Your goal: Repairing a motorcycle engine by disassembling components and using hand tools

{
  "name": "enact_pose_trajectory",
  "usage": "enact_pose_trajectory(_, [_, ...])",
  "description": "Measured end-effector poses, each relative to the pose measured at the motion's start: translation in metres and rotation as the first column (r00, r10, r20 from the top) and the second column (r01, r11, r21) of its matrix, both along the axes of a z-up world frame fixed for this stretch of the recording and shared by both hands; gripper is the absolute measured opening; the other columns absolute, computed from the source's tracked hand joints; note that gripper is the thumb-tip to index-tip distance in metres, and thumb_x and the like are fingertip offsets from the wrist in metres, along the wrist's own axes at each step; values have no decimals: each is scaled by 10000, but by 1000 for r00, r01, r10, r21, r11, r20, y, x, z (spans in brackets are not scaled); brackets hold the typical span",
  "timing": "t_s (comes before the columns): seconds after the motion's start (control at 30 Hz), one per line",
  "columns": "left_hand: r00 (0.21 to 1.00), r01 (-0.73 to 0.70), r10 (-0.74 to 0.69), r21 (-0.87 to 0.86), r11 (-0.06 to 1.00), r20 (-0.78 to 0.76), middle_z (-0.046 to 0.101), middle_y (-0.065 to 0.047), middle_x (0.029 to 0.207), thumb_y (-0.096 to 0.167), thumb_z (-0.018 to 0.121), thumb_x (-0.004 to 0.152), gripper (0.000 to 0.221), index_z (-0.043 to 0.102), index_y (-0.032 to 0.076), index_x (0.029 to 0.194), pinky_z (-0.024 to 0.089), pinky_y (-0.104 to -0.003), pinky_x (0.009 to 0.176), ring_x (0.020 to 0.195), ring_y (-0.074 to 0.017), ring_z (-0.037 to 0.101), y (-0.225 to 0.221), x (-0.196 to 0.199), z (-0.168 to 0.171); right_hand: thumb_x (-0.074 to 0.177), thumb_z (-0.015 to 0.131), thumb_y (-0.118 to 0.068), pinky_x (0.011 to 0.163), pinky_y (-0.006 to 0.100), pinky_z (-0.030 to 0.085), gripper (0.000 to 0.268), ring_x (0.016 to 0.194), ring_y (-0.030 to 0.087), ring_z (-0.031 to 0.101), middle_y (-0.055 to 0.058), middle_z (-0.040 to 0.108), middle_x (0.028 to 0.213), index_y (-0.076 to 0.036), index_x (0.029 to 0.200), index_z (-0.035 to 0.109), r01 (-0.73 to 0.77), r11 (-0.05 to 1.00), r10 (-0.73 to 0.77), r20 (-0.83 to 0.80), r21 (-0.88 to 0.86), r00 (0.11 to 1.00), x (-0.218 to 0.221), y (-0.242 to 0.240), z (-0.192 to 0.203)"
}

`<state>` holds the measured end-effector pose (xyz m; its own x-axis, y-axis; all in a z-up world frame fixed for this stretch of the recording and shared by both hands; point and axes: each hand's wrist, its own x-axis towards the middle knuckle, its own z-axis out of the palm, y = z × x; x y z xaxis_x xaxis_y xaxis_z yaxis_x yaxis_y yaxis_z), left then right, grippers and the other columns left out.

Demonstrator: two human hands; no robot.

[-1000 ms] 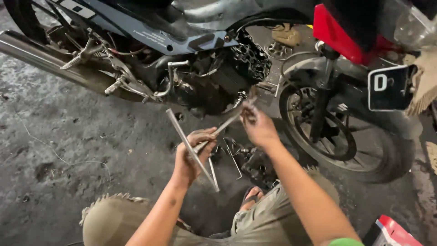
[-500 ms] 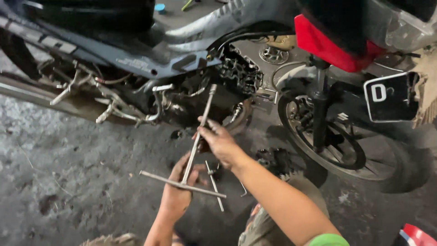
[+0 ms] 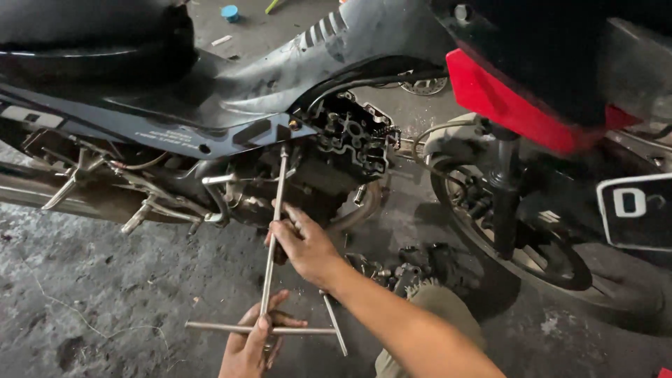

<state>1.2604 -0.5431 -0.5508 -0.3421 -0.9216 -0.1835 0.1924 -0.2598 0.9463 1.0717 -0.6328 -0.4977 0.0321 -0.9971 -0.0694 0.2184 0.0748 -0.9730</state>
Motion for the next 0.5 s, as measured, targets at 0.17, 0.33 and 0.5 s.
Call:
enact_pose_trajectory(0.17, [984, -107, 81, -167, 980, -157, 743, -200, 714, 145, 482, 1004, 466, 539, -132, 1375, 543, -345, 581, 708, -315, 774, -5, -2, -9, 1022, 512, -232, 730, 257, 509, 552, 833, 124, 610, 53, 707, 934, -39, 1532, 429, -48, 999, 48, -19, 26, 999, 3, -8, 4])
enact_pose_trajectory(0.33, [984, -153, 116, -308, 939, -134, 651, -128, 598, 199, 511, 1014, 501, 525, -181, 1342, 629, -426, 597, 559, -268, 694, -18, 8, -5, 1046, 462, -218, 754, 273, 492, 537, 860, 122, 598, 26, 692, 952, -149, 1574, 388, -107, 994, 107, -31, 6, 994, 8, -10, 8])
enact_pose_trajectory(0.5, [981, -175, 193, -289, 941, 35, 651, -145, 560, 201, 477, 993, 522, 543, -211, 1306, 631, -407, 629, 564, -294, 719, -19, 15, -26, 1023, 482, -135, 644, 212, 430, 572, 774, 84, 552, 33, 676, 905, -125, 1587, 394, -88, 995, 94, 150, -48, 984, 12, -13, -11])
